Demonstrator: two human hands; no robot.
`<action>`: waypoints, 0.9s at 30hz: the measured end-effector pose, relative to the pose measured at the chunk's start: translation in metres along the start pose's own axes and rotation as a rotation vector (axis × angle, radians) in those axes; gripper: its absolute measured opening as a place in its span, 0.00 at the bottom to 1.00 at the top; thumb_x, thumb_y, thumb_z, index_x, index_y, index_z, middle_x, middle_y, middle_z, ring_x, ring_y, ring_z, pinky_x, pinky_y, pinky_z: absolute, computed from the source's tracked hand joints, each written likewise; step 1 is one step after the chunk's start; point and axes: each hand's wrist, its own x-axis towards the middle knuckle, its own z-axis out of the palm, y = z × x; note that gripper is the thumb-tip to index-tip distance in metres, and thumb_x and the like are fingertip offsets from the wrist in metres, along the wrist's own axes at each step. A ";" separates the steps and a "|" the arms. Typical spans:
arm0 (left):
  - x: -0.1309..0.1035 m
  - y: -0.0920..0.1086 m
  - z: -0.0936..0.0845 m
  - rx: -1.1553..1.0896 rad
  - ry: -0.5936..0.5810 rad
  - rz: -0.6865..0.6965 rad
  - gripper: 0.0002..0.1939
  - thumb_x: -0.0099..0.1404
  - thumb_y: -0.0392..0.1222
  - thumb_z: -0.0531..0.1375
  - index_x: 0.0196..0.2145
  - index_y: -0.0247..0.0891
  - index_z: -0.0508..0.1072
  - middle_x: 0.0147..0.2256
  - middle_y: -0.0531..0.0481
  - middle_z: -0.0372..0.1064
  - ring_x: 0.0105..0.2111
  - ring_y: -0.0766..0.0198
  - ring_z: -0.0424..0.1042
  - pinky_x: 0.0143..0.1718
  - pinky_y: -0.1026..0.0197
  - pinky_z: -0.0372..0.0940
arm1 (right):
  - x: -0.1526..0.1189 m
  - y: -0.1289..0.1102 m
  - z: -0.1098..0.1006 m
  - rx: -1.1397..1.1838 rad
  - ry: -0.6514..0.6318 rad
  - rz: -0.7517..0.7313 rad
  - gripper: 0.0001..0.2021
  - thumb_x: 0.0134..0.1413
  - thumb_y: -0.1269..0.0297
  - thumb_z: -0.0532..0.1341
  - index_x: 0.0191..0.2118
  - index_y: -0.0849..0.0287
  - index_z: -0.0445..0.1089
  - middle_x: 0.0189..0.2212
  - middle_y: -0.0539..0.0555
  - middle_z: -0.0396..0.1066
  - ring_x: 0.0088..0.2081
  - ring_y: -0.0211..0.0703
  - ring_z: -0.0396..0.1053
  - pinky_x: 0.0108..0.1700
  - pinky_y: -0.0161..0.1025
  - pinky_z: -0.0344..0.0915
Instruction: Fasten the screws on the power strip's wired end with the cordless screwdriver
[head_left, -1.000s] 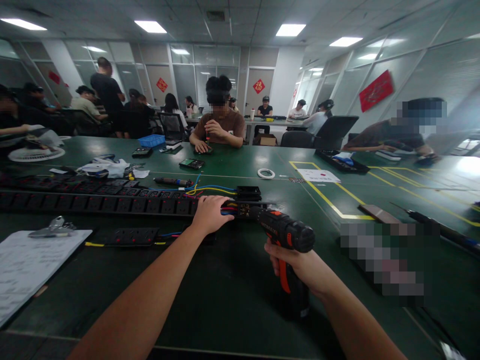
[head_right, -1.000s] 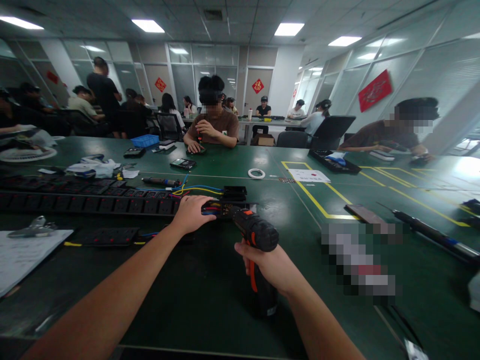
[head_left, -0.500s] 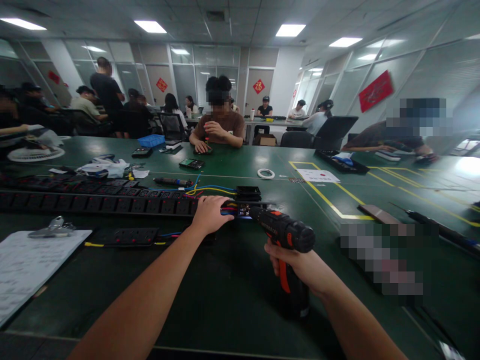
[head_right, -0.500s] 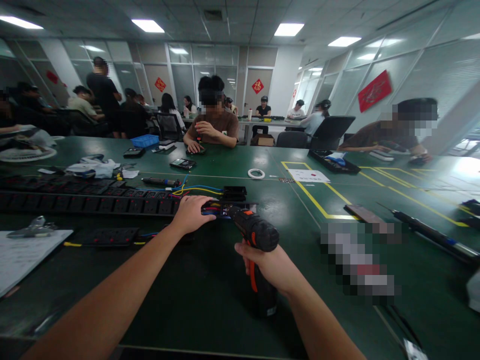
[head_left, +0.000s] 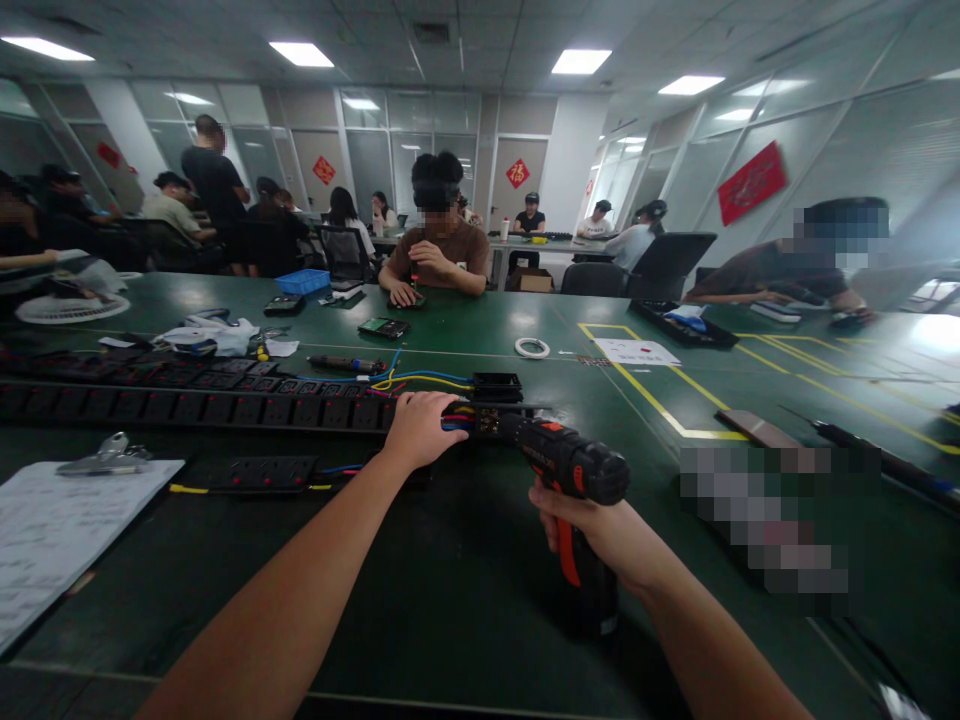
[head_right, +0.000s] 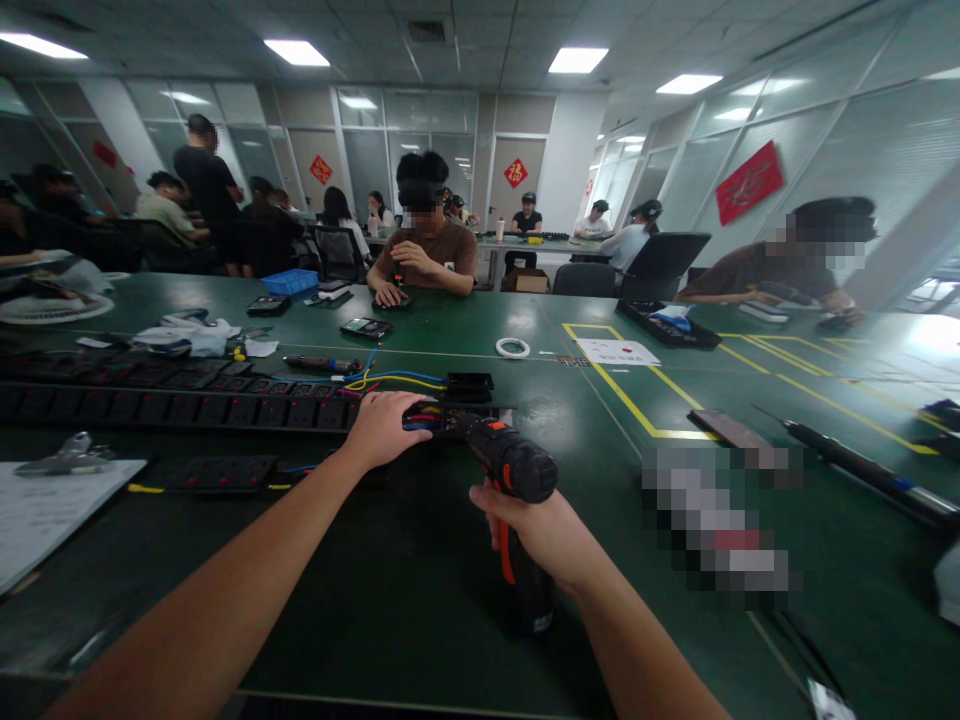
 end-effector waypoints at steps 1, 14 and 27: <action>0.000 0.000 0.000 0.001 0.004 0.003 0.30 0.62 0.57 0.68 0.59 0.48 0.73 0.60 0.46 0.71 0.61 0.45 0.67 0.63 0.42 0.51 | 0.000 0.000 0.000 0.006 0.000 0.002 0.16 0.53 0.50 0.68 0.27 0.57 0.70 0.21 0.49 0.70 0.25 0.43 0.69 0.33 0.40 0.65; 0.000 -0.001 0.002 0.005 0.013 0.017 0.29 0.62 0.57 0.68 0.59 0.48 0.73 0.61 0.47 0.71 0.61 0.46 0.67 0.64 0.43 0.51 | 0.002 -0.006 -0.006 0.070 -0.113 0.025 0.21 0.50 0.46 0.71 0.41 0.57 0.72 0.23 0.47 0.71 0.27 0.43 0.71 0.34 0.41 0.67; 0.000 0.000 0.000 0.024 0.020 0.019 0.29 0.62 0.58 0.68 0.58 0.47 0.73 0.60 0.47 0.72 0.60 0.47 0.67 0.64 0.44 0.52 | 0.005 0.004 -0.010 0.178 -0.161 -0.017 0.18 0.50 0.51 0.71 0.39 0.58 0.70 0.22 0.48 0.72 0.25 0.42 0.70 0.31 0.38 0.67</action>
